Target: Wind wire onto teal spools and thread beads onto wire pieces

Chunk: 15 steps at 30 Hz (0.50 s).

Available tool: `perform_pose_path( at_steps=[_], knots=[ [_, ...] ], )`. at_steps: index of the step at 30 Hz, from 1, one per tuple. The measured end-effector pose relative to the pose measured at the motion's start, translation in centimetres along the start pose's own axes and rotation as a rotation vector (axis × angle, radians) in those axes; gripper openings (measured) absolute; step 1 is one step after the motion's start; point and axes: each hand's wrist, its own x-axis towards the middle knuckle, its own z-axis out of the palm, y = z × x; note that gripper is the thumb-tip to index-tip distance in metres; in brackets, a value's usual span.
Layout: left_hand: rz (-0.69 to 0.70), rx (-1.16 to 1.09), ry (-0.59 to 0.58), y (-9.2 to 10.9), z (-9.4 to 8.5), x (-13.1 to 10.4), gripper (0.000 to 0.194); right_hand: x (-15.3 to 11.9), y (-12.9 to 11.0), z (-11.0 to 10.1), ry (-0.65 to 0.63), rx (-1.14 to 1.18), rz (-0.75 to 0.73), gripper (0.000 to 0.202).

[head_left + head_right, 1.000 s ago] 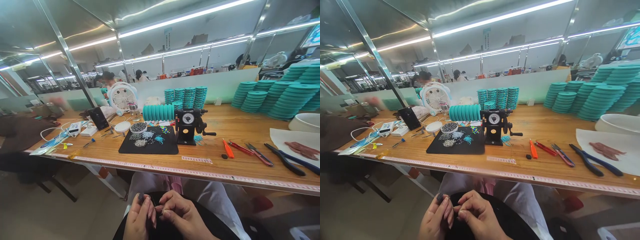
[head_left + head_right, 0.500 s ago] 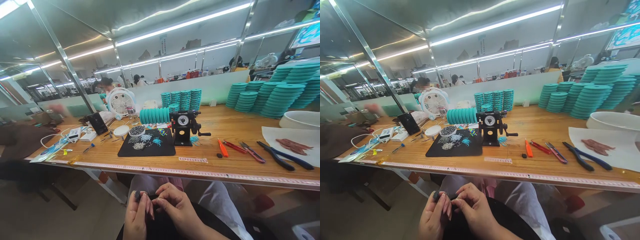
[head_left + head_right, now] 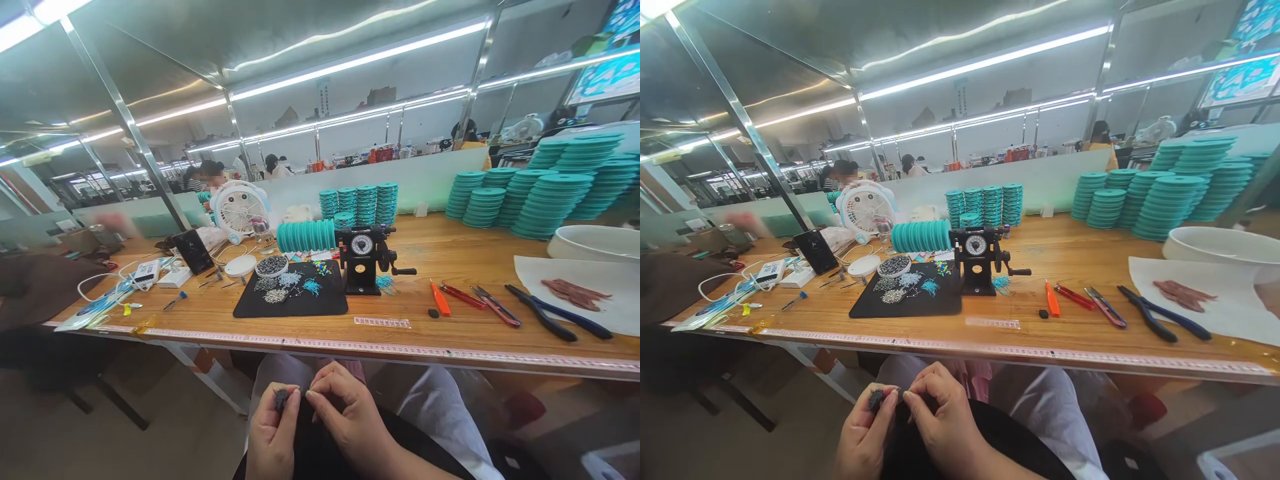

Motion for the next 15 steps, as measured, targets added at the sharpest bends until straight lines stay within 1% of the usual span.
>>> perform_pose_path(
  at_steps=[2, 4, 6, 7, 9, 11, 12, 13, 15],
  knots=[
    [0.023, 0.111, -0.044, 0.4, 0.0, 0.0, 0.027, 0.1, -0.2, -0.4, -0.020, -0.032, 0.025, 0.021],
    [0.060, 0.251, -0.135, 0.9, -0.5, 0.4, 0.024, 0.4, -0.6, -1.4, -0.075, -0.085, 0.049, 0.019],
    [0.114, 0.390, -0.240, 1.4, -1.4, 1.1, 0.024, 0.6, -1.2, -3.4, -0.151, -0.160, 0.046, 0.018],
    [0.136, 0.444, -0.262, 1.7, -2.0, 1.5, 0.024, 0.6, -1.5, -4.6, -0.178, -0.205, 0.041, 0.019],
    [0.157, 0.516, -0.235, 2.2, -3.1, 2.5, 0.024, 0.5, -2.1, -6.9, -0.182, -0.285, 0.060, 0.021],
    [0.140, 0.557, -0.191, 2.8, -3.5, 3.0, 0.025, 0.0, -2.6, -8.4, -0.201, -0.342, 0.106, 0.021],
    [0.123, 0.573, -0.210, 2.9, -3.3, 3.1, 0.025, -0.3, -2.6, -8.5, -0.225, -0.357, 0.123, 0.013],
    [0.105, 0.585, -0.268, 3.0, -2.9, 3.0, 0.025, -0.5, -2.5, -8.3, -0.256, -0.357, 0.138, 0.007],
    [0.073, 0.567, -0.402, 3.0, -1.7, 2.5, 0.026, -0.9, -2.0, -7.1, -0.314, -0.334, 0.168, 0.039]
  ],
)
